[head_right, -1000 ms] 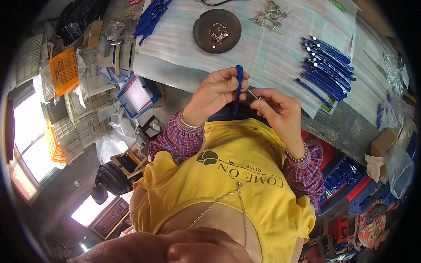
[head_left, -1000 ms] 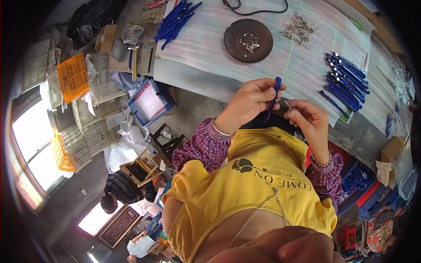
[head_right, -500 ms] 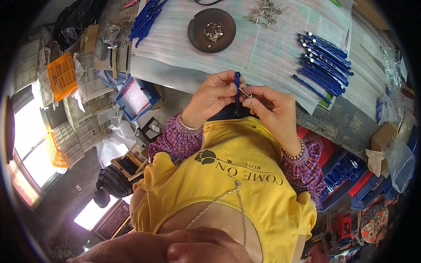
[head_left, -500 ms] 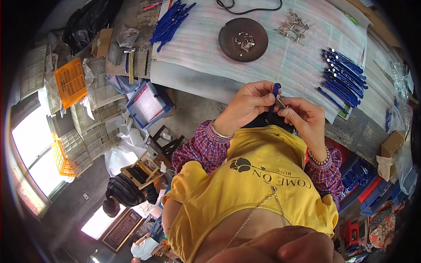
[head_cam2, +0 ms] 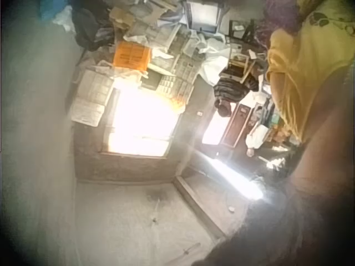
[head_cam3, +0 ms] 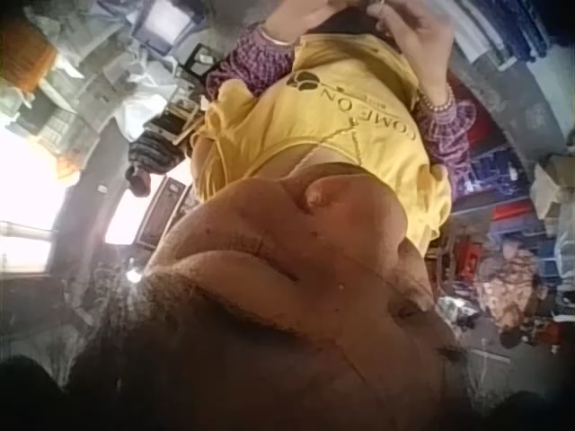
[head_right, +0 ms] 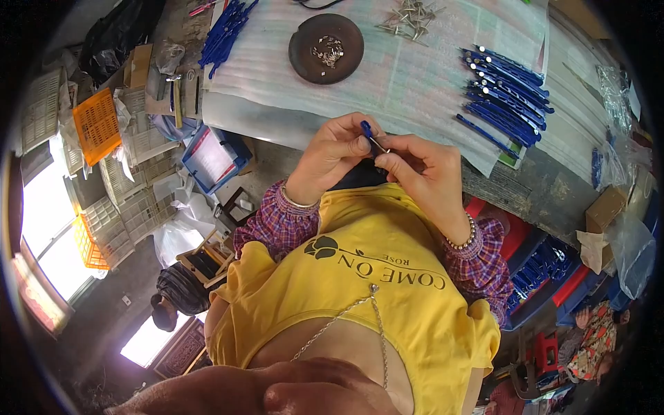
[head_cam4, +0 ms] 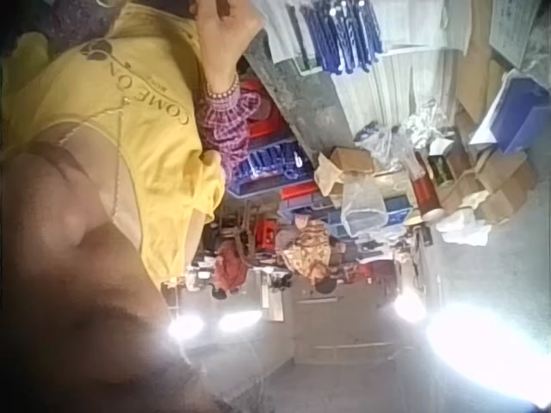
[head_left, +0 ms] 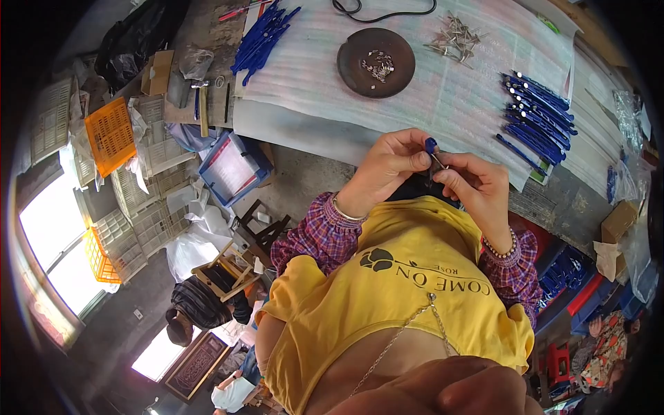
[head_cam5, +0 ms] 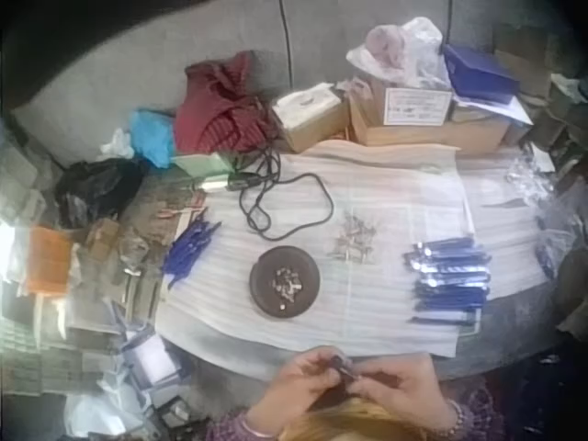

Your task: Assembling components of blue pens at a workbench.

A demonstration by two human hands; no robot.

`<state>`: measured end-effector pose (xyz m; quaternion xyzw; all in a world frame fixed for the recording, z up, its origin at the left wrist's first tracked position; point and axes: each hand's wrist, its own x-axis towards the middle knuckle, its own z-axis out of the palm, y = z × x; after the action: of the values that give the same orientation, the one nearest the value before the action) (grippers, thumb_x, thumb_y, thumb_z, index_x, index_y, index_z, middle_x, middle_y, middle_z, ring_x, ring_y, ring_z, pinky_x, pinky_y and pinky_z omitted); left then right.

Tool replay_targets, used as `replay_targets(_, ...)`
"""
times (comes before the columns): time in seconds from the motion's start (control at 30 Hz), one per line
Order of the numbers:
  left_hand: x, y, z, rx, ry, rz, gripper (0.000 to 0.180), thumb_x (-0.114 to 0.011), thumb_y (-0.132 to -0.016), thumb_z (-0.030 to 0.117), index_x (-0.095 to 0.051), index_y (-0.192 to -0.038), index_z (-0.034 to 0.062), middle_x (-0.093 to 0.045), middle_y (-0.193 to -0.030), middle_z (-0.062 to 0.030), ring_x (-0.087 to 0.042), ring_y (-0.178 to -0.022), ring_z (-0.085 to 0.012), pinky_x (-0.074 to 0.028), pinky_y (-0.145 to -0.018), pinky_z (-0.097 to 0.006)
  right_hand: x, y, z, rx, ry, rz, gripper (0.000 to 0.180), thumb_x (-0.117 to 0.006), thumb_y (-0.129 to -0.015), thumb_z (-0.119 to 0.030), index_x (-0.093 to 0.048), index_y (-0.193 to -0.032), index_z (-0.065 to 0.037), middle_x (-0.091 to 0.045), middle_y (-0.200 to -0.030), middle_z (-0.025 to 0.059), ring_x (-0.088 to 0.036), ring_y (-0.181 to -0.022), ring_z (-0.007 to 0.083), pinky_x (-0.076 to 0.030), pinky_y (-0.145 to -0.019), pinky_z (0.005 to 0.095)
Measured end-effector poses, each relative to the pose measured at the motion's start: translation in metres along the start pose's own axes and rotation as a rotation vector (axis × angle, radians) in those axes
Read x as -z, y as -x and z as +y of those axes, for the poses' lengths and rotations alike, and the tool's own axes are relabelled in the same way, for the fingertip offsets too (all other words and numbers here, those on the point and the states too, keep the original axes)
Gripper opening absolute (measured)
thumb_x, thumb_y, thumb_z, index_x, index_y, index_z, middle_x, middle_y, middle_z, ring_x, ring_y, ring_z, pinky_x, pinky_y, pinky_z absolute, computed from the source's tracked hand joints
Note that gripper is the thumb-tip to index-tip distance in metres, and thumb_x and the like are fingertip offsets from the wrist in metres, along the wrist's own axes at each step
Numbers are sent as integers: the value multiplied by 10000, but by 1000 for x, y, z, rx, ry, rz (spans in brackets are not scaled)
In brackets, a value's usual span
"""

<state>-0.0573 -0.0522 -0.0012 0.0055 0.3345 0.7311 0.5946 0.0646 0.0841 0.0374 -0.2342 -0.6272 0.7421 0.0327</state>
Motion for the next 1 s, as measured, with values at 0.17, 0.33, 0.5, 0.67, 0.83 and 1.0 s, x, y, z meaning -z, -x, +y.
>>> replay_targets(0.17,-5,2,1,-68,-66,15,159,-669,-795,47,-573,-918,18,-573,-922,-65,-569,-869,-157,-458,-782,-267,-3,1,-4,49,103,29,177,-629,-823,-19,-641,-987,49,-662,-771,42,-547,-575,46,-449,-525,170)
replay_targets(0.33,-8,2,-2,-168,-169,44,128,-675,-776,4,-575,-854,21,-553,-887,-46,-564,-862,-143,-462,-765,-264,-5,1,0,216,265,91,173,-648,-780,20,-643,-952,40,-651,-738,63,-560,-563,85,-441,-507,197)
replay_targets(0.5,-8,0,-2,-229,-231,29,131,-668,-773,-26,-548,-797,23,-526,-820,-15,-564,-821,-122,-459,-743,-247,-4,-5,-7,494,479,53,248,-657,-655,106,-619,-884,20,-530,-648,114,-533,-538,245,-407,-469,292)
replay_targets(0.67,-7,-1,-2,-167,-260,51,130,-648,-793,-26,-536,-834,26,-542,-841,-13,-558,-803,-101,-461,-729,-234,-2,-7,-5,572,757,-2,259,-641,-665,95,-615,-905,3,-499,-664,116,-506,-526,276,-399,-468,295)
replay_targets(0.83,-12,-3,0,-152,-341,84,99,-609,-828,-18,-528,-874,18,-579,-871,-27,-565,-788,-91,-468,-726,-233,8,-10,-2,524,734,-37,220,-647,-719,33,-615,-935,2,-543,-674,79,-519,-518,211,-402,-465,261)
replay_targets(1.0,-18,-5,-4,-223,-498,133,88,-579,-862,-1,-545,-943,-11,-616,-884,-56,-572,-796,-95,-471,-731,-230,14,-8,3,-176,-89,-37,161,-645,-832,-90,-625,-955,12,-610,-724,3,-489,-544,44,-387,-467,205)
